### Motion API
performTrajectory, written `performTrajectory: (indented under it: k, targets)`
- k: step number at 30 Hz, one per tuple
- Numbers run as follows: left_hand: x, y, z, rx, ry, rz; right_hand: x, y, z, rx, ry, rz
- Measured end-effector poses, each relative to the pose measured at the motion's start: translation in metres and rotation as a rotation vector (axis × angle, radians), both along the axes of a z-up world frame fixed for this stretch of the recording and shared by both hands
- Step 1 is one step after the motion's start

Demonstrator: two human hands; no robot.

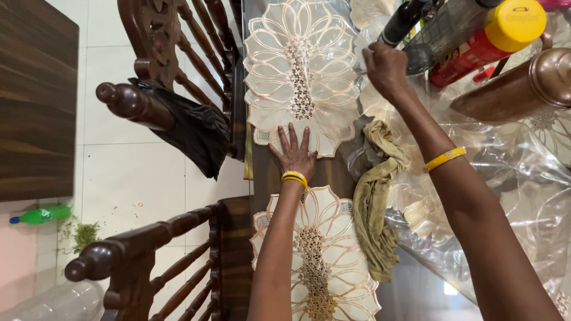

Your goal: The person wipes a dining table covered with a transparent plastic sheet using a cloth. They move a fruit basket and a thermos to clean underneath them, then return the items to their original positions. The person continues wiping the table surface and the decorative placemats.

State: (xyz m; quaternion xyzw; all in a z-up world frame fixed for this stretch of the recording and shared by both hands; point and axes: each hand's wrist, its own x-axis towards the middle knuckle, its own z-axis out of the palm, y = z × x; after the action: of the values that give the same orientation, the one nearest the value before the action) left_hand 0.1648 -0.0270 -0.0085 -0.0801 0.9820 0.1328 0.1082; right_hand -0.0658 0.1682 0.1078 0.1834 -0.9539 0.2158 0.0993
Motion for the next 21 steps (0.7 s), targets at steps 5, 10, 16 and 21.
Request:
performTrajectory:
  k: [5, 10, 16, 21]
  targets:
    - [0.000, 0.000, -0.003, -0.005, -0.049, -0.011, 0.044, -0.004, -0.007, 0.291, 0.609, 0.115]
    - [0.012, -0.009, 0.003, 0.068, -0.012, -0.030, 0.157, 0.011, -0.050, 0.196, 0.092, 0.257]
    - [0.106, 0.005, 0.042, 0.087, -0.141, 0.074, 0.237, 0.083, -0.092, 0.376, 0.074, 0.038]
    - [0.166, -0.001, 0.025, 0.032, -0.100, 0.138, 0.242, 0.108, -0.114, 0.104, 0.086, -0.013]
